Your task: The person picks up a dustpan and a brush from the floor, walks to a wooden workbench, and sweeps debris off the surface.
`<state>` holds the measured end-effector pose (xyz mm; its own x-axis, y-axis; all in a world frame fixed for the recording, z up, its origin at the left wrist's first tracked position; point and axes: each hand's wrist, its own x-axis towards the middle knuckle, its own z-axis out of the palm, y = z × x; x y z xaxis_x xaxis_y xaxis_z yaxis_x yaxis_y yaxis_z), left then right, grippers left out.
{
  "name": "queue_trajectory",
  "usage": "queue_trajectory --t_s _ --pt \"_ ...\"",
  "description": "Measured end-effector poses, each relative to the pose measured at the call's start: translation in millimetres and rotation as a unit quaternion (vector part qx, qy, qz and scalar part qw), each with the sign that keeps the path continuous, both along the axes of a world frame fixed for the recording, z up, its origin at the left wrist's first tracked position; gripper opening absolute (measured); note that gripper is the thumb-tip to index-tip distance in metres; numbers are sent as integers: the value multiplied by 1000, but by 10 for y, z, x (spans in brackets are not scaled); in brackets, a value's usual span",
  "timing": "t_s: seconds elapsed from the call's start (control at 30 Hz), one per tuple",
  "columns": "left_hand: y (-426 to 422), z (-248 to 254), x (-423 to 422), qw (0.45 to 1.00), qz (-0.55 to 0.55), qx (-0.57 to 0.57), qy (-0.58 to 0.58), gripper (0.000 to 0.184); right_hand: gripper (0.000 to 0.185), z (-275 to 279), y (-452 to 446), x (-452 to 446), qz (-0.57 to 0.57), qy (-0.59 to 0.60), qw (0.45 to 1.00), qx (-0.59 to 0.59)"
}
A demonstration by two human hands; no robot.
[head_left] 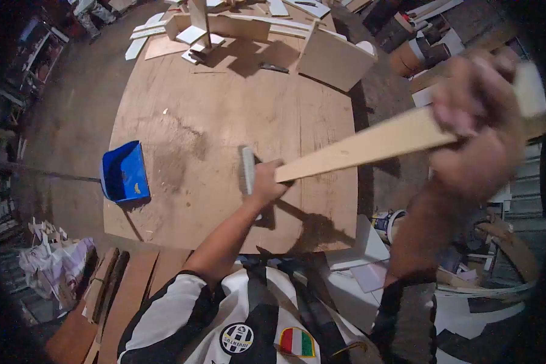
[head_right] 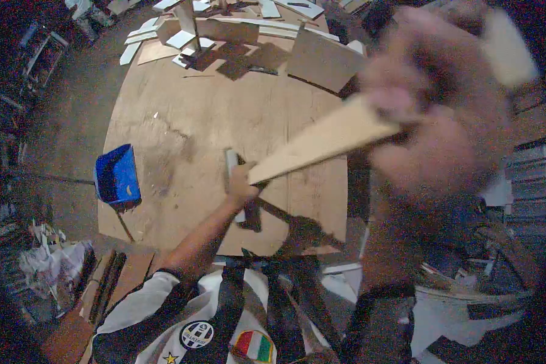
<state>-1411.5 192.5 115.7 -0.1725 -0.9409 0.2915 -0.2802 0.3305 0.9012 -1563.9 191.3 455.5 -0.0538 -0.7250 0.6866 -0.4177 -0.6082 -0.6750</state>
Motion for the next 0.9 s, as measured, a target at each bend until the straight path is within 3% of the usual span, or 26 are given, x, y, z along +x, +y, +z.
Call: queue_trajectory --t_s 0.1,0.13,0.23,0.27,0.33,0.37,0.4,0.43,0.47,0.5,0.53,0.63,0.7,0.77,0.8,0.87,0.9 --pt "179 216 -496 997 -64 -10 49 35 13 194 329 -376 -30 -81 996 35" --pt "295 169 -755 993 -43 -76 77 37 12 303 469 -524 -25 -102 993 54" --pt "564 118 -1254 967 -221 39 119 28 10 515 822 -820 27 -137 980 139" --pt "600 33 -1245 970 -221 24 101 29 10 549 849 -782 62 -142 972 174" --pt "686 -310 -1173 975 -197 41 97 33 10 315 804 -450 -7 -125 984 125" --pt "710 -509 -1045 976 -174 71 112 35 10 181 725 -215 -35 -106 989 98" --pt "631 -412 -638 964 -223 96 104 39 10 30 661 34 -48 -75 993 73" --pt "625 -502 -360 971 -181 110 114 39 11 -86 580 285 -39 -41 997 55" --pt "546 -562 32 943 -258 173 115 37 12 -160 481 535 -16 -14 999 41" --pt "548 -609 306 978 -161 117 63 34 12 -223 370 754 29 -12 999 36" --pt "485 -407 696 977 -165 133 -5 30 9 -229 239 975 123 -67 989 47" --pt "420 -307 1375 995 -85 54 27 23 3 -143 126 1269 303 -172 935 64" --pt "411 60 1567 991 -47 118 39 25 2 -21 213 1184 248 -236 937 64" --pt "402 224 1504 994 -50 67 -73 30 3 82 278 1074 204 -266 940 63" --pt "422 -90 1315 995 -56 65 -52 33 3 148 388 966 173 -253 950 62" --pt "586 12 763 997 17 -63 -32 43 5 246 608 718 105 -229 966 62" --pt "610 47 467 991 -128 39 -14 44 5 284 725 592 71 -219 971 70"
